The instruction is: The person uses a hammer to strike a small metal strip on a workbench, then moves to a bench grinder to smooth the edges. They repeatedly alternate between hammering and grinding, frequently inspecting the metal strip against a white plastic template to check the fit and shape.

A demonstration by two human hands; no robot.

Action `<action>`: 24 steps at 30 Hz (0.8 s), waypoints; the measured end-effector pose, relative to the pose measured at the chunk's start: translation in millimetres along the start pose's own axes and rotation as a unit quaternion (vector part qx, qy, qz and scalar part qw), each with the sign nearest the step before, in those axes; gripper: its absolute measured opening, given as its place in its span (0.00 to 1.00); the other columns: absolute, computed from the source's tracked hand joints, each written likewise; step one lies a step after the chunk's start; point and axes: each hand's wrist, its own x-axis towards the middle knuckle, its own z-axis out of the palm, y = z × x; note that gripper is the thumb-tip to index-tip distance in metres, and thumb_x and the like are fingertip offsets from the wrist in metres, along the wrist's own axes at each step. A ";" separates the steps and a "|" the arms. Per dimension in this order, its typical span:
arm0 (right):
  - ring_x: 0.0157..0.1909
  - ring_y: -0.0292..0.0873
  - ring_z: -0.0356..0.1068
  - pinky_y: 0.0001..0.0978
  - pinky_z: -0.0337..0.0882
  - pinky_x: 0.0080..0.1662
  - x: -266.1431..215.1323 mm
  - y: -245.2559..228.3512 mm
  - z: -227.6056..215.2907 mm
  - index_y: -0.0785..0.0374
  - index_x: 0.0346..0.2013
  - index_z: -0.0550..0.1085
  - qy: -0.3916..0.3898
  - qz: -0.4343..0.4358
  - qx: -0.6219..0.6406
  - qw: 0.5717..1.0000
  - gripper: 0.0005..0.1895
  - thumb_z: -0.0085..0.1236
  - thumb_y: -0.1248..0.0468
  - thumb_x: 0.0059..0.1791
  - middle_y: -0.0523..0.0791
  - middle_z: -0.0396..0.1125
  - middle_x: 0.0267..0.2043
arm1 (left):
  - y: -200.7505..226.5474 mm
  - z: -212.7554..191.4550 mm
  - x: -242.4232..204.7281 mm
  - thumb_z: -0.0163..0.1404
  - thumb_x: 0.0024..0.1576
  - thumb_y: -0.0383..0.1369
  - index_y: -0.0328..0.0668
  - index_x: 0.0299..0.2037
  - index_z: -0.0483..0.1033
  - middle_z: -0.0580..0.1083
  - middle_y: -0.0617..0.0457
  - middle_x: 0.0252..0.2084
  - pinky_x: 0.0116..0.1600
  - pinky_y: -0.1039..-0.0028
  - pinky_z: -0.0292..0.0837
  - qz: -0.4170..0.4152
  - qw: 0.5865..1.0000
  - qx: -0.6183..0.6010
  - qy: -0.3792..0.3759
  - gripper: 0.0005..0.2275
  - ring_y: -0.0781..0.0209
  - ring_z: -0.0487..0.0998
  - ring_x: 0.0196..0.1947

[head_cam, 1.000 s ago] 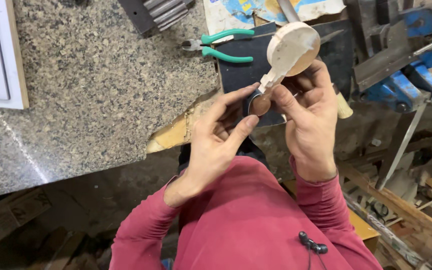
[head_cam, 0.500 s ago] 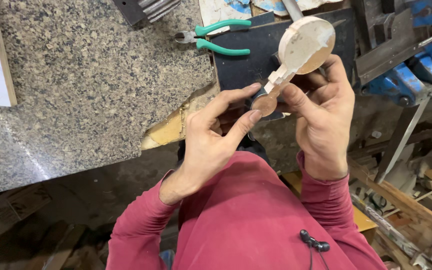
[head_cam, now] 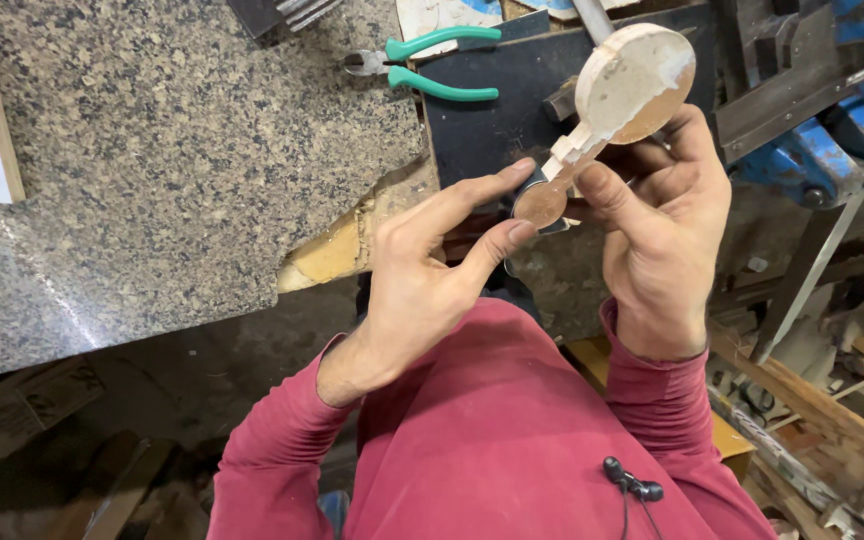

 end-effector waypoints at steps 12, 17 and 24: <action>0.51 0.43 0.76 0.34 0.80 0.50 2.5 8.4 -7.0 0.71 0.62 0.64 -0.009 -0.011 0.021 1.000 0.25 0.67 0.74 0.55 0.53 0.71 0.53 | -10.0 5.3 -5.8 0.59 0.63 0.27 0.47 0.66 0.72 0.78 0.50 0.55 0.52 0.77 0.85 0.016 0.999 0.032 -0.014 0.21 0.68 0.83 0.48; 0.56 0.42 0.74 0.35 0.79 0.55 4.5 41.9 -16.8 0.66 0.61 0.62 0.006 -0.099 -0.114 0.989 0.24 0.67 0.74 0.56 0.50 0.69 0.57 | -42.0 -5.7 9.9 0.61 0.57 0.25 0.49 0.68 0.70 0.79 0.50 0.52 0.46 0.76 0.82 -0.061 0.997 0.015 0.041 0.27 0.67 0.81 0.43; 0.60 0.53 0.71 0.53 0.66 0.69 23.4 127.3 -32.0 0.66 0.43 0.74 -0.077 -0.364 -0.608 0.701 0.11 0.62 0.76 0.47 0.49 0.69 0.55 | -68.5 -19.9 11.5 0.51 0.61 0.16 0.39 0.72 0.64 0.82 0.49 0.47 0.58 0.75 0.81 -0.042 0.987 -0.120 0.098 0.27 0.68 0.81 0.49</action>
